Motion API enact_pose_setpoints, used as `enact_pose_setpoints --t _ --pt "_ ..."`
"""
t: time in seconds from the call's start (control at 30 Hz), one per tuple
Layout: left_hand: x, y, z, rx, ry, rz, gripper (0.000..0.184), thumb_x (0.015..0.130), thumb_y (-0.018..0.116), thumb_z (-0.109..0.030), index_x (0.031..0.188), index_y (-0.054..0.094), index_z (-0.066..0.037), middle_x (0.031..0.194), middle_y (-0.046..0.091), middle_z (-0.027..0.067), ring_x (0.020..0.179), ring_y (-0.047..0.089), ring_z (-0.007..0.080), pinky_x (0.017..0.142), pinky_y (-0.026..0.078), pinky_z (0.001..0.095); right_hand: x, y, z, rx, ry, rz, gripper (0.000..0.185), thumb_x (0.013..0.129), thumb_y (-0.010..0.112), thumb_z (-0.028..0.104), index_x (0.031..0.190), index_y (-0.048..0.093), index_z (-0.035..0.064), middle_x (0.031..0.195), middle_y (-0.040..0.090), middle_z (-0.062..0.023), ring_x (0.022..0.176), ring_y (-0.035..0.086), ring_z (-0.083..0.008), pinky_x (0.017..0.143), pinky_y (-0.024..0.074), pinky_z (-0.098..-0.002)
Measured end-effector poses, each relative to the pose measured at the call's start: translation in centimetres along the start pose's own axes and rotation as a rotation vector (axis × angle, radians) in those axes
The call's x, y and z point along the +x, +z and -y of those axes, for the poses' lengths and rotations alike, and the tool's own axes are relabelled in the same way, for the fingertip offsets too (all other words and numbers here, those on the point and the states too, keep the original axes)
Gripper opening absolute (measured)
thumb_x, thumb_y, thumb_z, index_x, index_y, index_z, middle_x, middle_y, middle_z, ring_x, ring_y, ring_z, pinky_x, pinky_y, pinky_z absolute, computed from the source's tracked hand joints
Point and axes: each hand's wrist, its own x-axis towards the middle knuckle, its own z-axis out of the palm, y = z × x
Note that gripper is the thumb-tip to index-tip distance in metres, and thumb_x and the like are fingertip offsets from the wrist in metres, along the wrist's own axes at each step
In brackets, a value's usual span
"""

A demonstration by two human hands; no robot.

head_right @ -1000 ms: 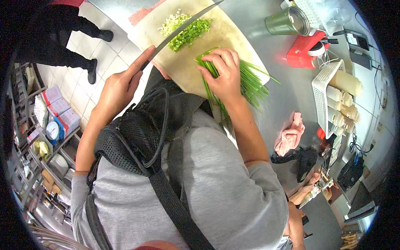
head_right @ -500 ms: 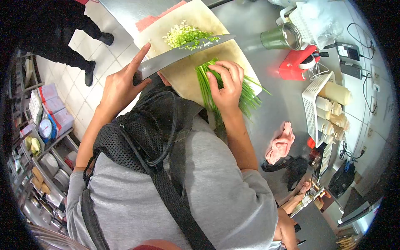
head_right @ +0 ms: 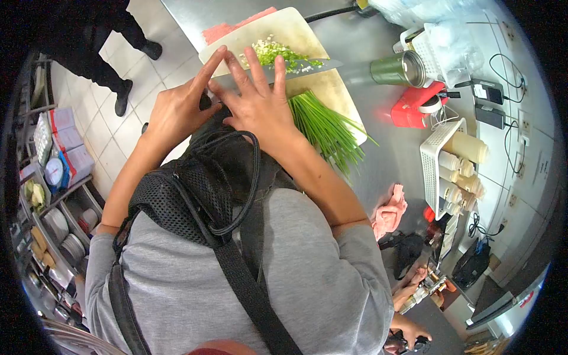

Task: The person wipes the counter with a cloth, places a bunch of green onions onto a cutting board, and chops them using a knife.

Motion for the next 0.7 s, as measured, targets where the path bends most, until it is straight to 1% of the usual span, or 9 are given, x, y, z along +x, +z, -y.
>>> enact_pose_setpoints --t 0.1,0.13,0.3,0.33,0.43,0.57,0.63,0.67,0.7 --pt "-0.3 -0.6 0.1 0.051 -0.04 0.003 0.11 0.076 0.084 -0.022 0.162 0.017 -0.036 0.09 0.073 0.0151 0.071 0.071 0.0353 0.063 0.057 0.0446 0.1 -1.0 -1.1 0.015 0.083 0.037 0.086 0.072 0.083 0.048 0.149 0.049 0.0335 0.168 0.018 -0.013 0.155 0.011 -0.0418 0.116 0.0047 -0.0754" --pt "-0.4 -0.8 0.2 0.062 -0.061 0.011 0.11 0.076 0.084 -0.022 0.162 0.017 -0.036 0.09 0.073 0.0154 0.072 0.071 0.0358 0.064 0.057 0.0448 -0.1 -0.9 -1.9 0.008 0.103 0.046 0.085 0.073 0.082 0.051 0.149 0.049 0.0327 0.167 0.019 -0.0145 0.155 0.008 -0.0437 0.115 0.0033 -0.076" --pt "-2.1 -2.3 1.4 0.106 -0.122 0.032 0.109 0.076 0.084 -0.022 0.162 0.019 -0.037 0.09 0.073 0.0161 0.076 0.072 0.0379 0.066 0.058 0.0452 -1.1 -1.0 -4.6 -0.047 0.167 0.063 0.09 0.075 0.077 0.061 0.153 0.044 0.032 0.167 0.018 -0.0174 0.155 0.003 -0.0459 0.114 0.001 -0.0768" --pt "-2.6 -2.7 1.6 0.101 -0.155 0.044 0.11 0.074 0.085 -0.019 0.161 0.02 -0.037 0.087 0.073 0.0153 0.077 0.072 0.0376 0.068 0.058 0.045 -1.2 -0.8 -5.0 -0.043 0.169 0.062 0.089 0.076 0.076 0.062 0.153 0.044 0.0319 0.167 0.018 -0.0177 0.155 0.003 -0.0461 0.114 0.0007 -0.077" --pt "-4.5 -4.3 2.6 0.101 -0.134 0.016 0.112 0.072 0.086 -0.016 0.161 0.022 -0.037 0.086 0.073 0.0143 0.077 0.072 0.0366 0.069 0.057 0.0449 -1.4 -0.2 -5.9 -0.038 0.181 0.06 0.089 0.078 0.073 0.064 0.154 0.043 0.0306 0.166 0.019 -0.0186 0.154 0.004 -0.0468 0.113 0.0002 -0.0771" --pt "-8.3 -7.5 4.6 0.193 -0.141 -0.061 0.109 0.07 0.087 -0.007 0.16 0.031 -0.034 0.082 0.072 0.0113 0.072 0.072 0.0282 0.07 0.057 0.0407 -1.3 0.4 -6.8 0.004 0.196 0.024 0.083 0.085 0.067 0.063 0.155 0.042 0.0278 0.166 0.019 -0.0204 0.154 0.004 -0.0477 0.113 -0.0006 -0.0768" --pt "-10.6 -9.6 5.5 0.159 -0.291 -0.035 0.107 0.068 0.086 -0.001 0.158 0.037 -0.031 0.08 0.069 0.0093 0.069 0.067 0.0209 0.07 0.055 0.0363 -1.5 1.0 -7.4 0.017 0.205 0.01 0.074 0.09 0.064 0.058 0.153 0.046 0.0253 0.166 0.021 -0.0193 0.154 0.005 -0.0485 0.114 -0.0006 -0.076" --pt "-11.6 -10.8 5.5 0.17 -0.307 -0.059 0.104 0.068 0.085 0.004 0.157 0.041 -0.028 0.08 0.067 0.0075 0.067 0.062 0.0171 0.069 0.054 0.0341 -1.5 1.2 -7.7 0.022 0.21 0.003 0.069 0.092 0.063 0.056 0.152 0.048 0.0241 0.165 0.022 -0.0187 0.153 0.005 -0.0489 0.114 -0.0006 -0.0756" --pt "-12.4 -11.4 5.6 0.091 -0.363 -0.098 0.099 0.069 0.083 0.006 0.155 0.045 -0.024 0.078 0.062 0.0033 0.07 0.058 0.0138 0.072 0.053 0.0308 -1.4 1.3 -8.0 0.024 0.204 -0.048 0.061 0.093 0.063 0.052 0.146 0.054 0.0232 0.163 0.028 -0.0177 0.152 0.01 -0.0481 0.115 0.0035 -0.073"
